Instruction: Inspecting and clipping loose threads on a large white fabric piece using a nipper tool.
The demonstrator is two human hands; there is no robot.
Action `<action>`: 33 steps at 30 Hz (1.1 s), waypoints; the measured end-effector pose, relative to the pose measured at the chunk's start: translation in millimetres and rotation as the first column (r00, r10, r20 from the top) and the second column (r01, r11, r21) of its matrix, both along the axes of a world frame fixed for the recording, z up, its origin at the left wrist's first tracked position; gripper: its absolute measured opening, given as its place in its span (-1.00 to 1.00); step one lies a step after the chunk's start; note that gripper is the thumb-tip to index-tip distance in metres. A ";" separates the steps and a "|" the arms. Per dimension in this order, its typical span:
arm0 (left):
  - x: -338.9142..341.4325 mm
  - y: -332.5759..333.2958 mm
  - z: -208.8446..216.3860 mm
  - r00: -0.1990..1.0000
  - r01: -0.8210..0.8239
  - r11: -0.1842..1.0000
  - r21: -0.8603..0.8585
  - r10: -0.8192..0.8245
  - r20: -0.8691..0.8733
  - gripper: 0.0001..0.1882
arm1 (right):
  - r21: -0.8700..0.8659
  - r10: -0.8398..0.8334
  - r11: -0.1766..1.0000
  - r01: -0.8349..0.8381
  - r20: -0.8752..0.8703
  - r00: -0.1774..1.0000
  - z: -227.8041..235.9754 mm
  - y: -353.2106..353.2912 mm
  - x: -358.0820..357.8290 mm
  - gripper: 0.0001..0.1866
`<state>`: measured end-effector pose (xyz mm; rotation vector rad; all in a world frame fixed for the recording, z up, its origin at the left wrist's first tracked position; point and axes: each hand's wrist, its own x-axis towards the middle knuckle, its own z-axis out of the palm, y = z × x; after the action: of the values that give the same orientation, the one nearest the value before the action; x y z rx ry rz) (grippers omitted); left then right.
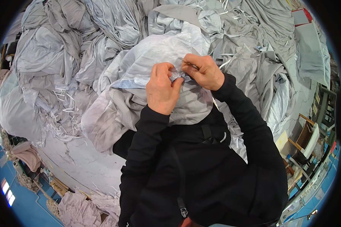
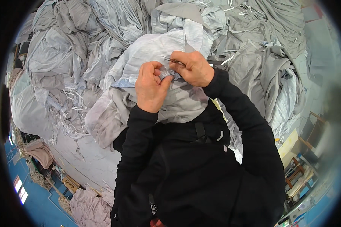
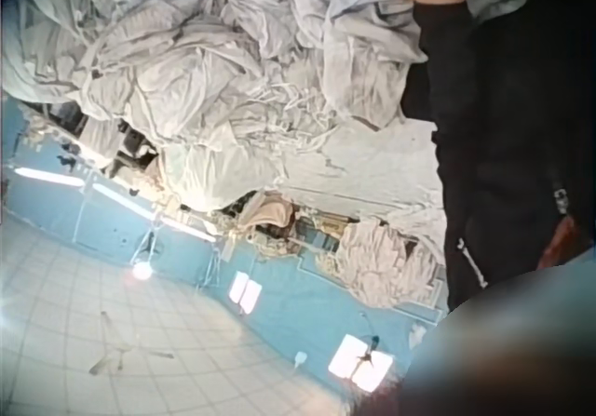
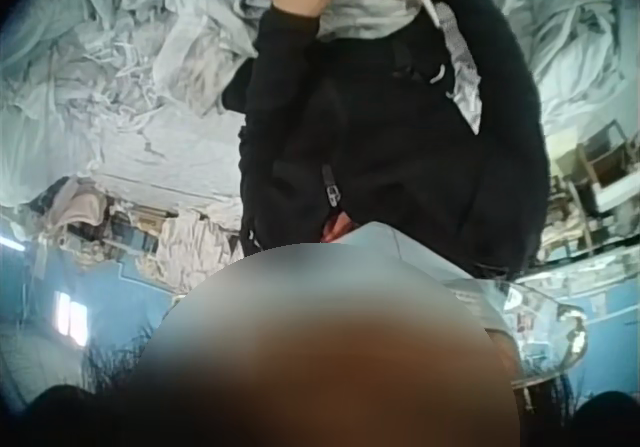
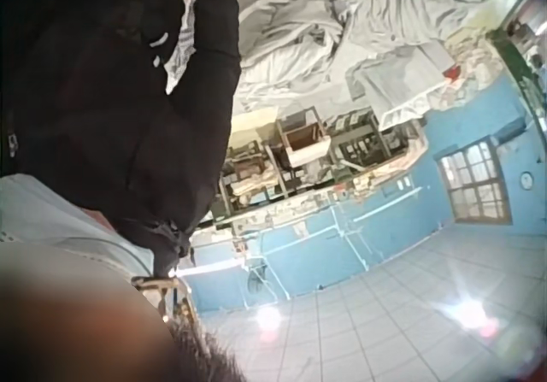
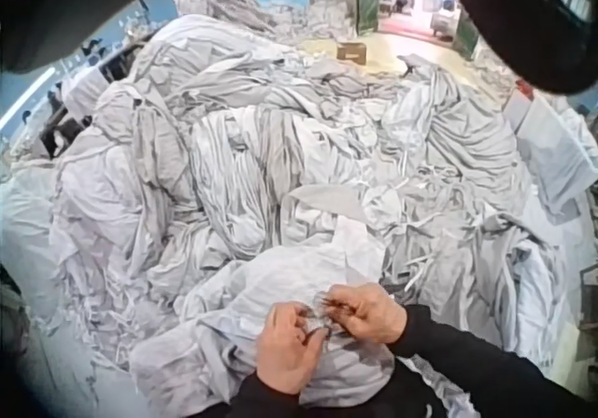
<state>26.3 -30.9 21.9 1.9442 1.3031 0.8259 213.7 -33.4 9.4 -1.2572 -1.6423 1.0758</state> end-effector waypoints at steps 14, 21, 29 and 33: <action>-2.6 -0.2 2.3 1.000 0.013 0.999 -0.037 -0.012 0.025 -0.57 | -0.180 -0.244 0.957 0.226 -0.085 0.966 13.6 -36.5 67.1 -0.95; 4.6 -5.3 4.0 0.998 -0.053 0.999 -0.010 0.053 0.033 -0.43 | -0.197 -0.067 0.976 0.088 0.110 0.992 24.7 -14.9 6.2 -0.78; -0.1 -9.9 -4.3 0.991 -0.108 0.994 0.002 0.107 0.074 -0.29 | 0.219 -0.025 0.975 -0.034 0.261 0.965 4.9 -4.2 -7.8 -0.79; 0.1 -9.8 -5.2 0.985 -0.100 0.992 -0.083 0.110 0.133 -0.29 | 0.331 -0.095 0.943 -0.033 0.362 0.927 3.9 -2.5 -6.9 -0.81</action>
<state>26.4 -40.7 16.7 1.7397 1.3436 0.9307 206.8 -35.9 13.3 -1.3063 -1.9814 0.5209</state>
